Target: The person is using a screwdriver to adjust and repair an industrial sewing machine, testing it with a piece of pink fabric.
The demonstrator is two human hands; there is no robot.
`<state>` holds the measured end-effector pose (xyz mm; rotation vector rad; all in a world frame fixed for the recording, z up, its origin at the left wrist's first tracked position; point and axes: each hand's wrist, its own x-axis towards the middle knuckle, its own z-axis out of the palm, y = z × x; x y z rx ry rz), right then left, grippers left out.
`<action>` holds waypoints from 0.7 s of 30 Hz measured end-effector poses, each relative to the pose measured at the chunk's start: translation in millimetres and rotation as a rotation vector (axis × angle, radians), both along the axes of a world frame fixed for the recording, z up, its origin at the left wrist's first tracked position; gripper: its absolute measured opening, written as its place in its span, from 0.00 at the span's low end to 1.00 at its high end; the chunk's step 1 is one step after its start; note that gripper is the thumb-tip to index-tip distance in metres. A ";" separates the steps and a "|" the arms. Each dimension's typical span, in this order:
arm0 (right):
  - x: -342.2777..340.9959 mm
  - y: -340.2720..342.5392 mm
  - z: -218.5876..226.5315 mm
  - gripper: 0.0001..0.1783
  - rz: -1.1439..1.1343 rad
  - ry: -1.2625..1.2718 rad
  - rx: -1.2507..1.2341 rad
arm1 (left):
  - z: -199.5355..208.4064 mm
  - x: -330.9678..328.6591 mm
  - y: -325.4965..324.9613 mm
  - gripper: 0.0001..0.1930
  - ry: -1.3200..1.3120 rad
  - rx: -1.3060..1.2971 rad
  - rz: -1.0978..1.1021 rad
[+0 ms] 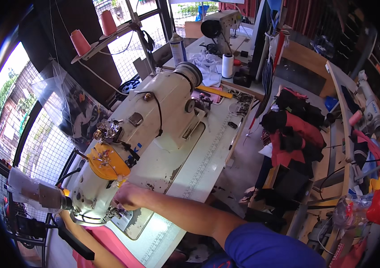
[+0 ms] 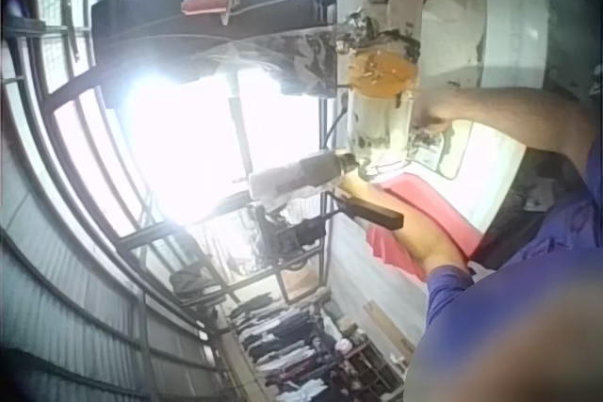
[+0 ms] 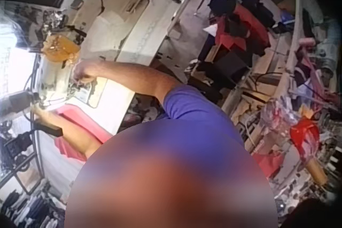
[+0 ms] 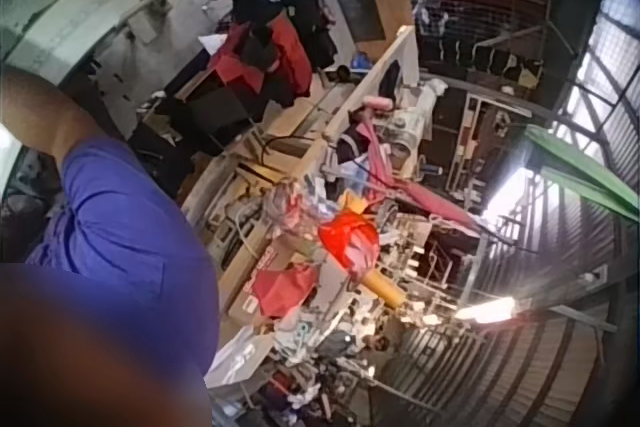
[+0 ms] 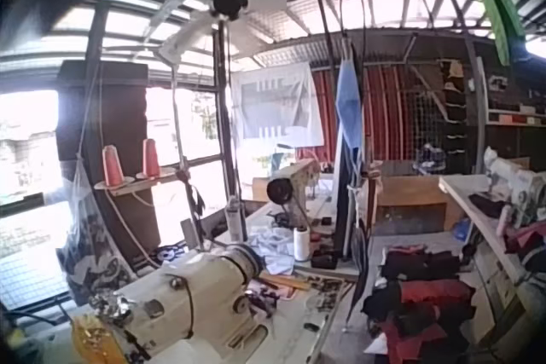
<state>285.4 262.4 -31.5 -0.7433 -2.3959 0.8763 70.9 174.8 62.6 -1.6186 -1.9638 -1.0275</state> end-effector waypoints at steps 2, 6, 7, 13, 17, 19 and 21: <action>-6.7 -1.9 -1.6 0.05 -0.033 -0.025 0.228 | -0.7 -2.7 -1.8 0.13 -0.055 0.132 -0.156; -10.5 -0.9 -8.2 0.05 -0.069 -0.020 0.216 | -8.9 -15.8 7.5 0.14 0.023 0.211 -0.270; -8.8 -1.3 -8.1 0.04 -0.035 0.062 0.231 | -2.9 -11.8 6.7 0.14 -0.058 0.171 -0.252; 4.4 -3.8 -5.8 0.03 0.008 0.254 0.214 | 24.8 25.1 -10.9 0.14 -0.020 -0.051 -0.141; -2.4 -5.0 -8.0 0.04 -0.036 0.174 0.243 | -4.2 3.8 -20.5 0.14 -0.004 -0.046 -0.244; -3.9 -4.3 -8.0 0.04 -0.034 0.118 0.256 | -7.8 -19.0 3.2 0.14 0.005 -0.041 -0.284; -3.2 -6.3 -3.4 0.05 0.002 0.112 0.224 | -4.3 -31.8 26.4 0.15 0.010 -0.028 -0.307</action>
